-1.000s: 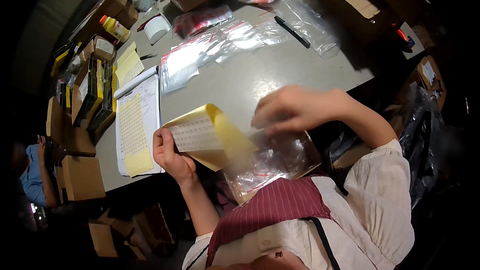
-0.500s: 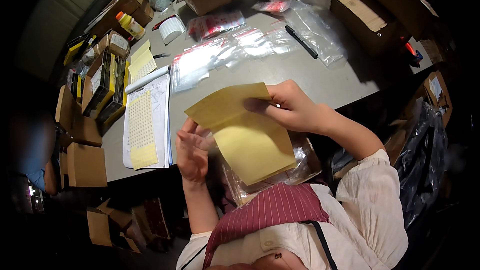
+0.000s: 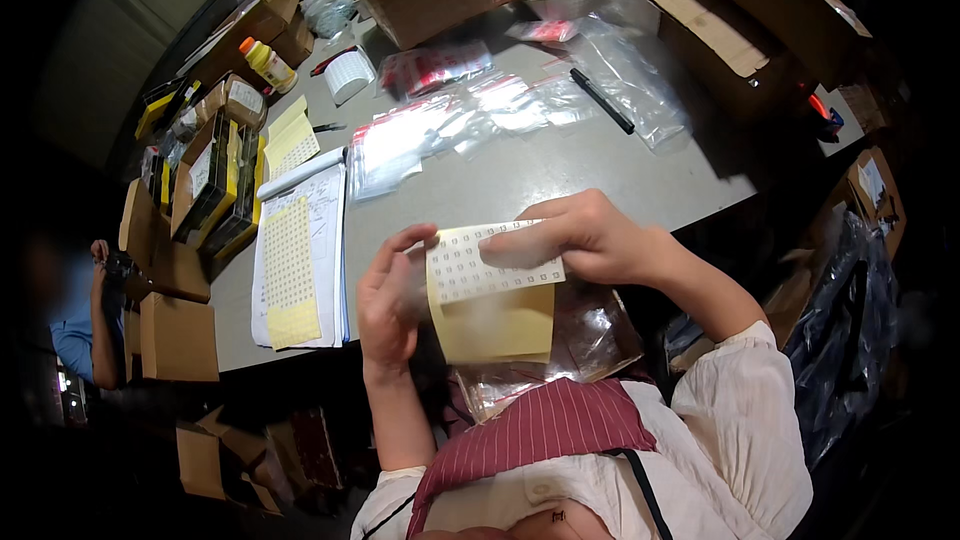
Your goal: The person repeatedly picks up small, dark, round objects from a sheet and places them into clear plastic bags. They handle the objects one by one, placing them into bags that are arranged on the table. The person occasionally adjusts the position of the bags and the sheet of objects.
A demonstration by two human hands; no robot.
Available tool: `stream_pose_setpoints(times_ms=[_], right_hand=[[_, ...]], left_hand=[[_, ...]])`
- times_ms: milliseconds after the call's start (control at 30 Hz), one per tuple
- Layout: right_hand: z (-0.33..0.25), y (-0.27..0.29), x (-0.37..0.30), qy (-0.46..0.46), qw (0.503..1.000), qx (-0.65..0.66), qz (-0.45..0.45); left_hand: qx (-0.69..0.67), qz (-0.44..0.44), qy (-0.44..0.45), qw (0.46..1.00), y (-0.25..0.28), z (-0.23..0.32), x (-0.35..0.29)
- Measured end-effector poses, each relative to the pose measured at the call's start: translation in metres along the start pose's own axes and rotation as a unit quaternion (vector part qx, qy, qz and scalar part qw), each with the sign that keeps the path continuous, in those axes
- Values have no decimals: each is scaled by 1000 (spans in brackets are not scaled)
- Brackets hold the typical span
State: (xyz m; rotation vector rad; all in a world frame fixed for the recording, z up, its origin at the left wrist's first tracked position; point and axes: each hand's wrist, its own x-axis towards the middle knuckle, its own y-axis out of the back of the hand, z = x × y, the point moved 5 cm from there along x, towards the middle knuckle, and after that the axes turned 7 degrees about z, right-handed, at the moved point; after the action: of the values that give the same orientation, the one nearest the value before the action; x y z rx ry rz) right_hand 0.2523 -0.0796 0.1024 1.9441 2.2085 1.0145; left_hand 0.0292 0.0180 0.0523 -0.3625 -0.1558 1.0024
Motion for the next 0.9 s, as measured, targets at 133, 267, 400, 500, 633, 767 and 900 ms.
stream_pose_setpoints(times_ms=[133,267,400,500,633,767,900], right_hand=[[-2,-9,-3,45,994,-98,26],[2,7,4,23,987,155,44],[13,4,4,-75,992,75,68],[27,5,0,-139,985,54,84],[23,3,-4,-95,987,46,125],[23,2,-10,-134,981,38,135],[25,0,-15,-156,974,86,141]], left_hand=[[151,-41,-97,983,-25,11,1],[114,26,-85,989,-30,8,-4],[150,26,-110,982,-34,0,-5],[162,29,-77,983,-39,-2,-6],[132,11,-47,990,-33,-12,-2],[81,2,29,996,-34,-7,4],[68,3,25,997,-29,-8,9]])
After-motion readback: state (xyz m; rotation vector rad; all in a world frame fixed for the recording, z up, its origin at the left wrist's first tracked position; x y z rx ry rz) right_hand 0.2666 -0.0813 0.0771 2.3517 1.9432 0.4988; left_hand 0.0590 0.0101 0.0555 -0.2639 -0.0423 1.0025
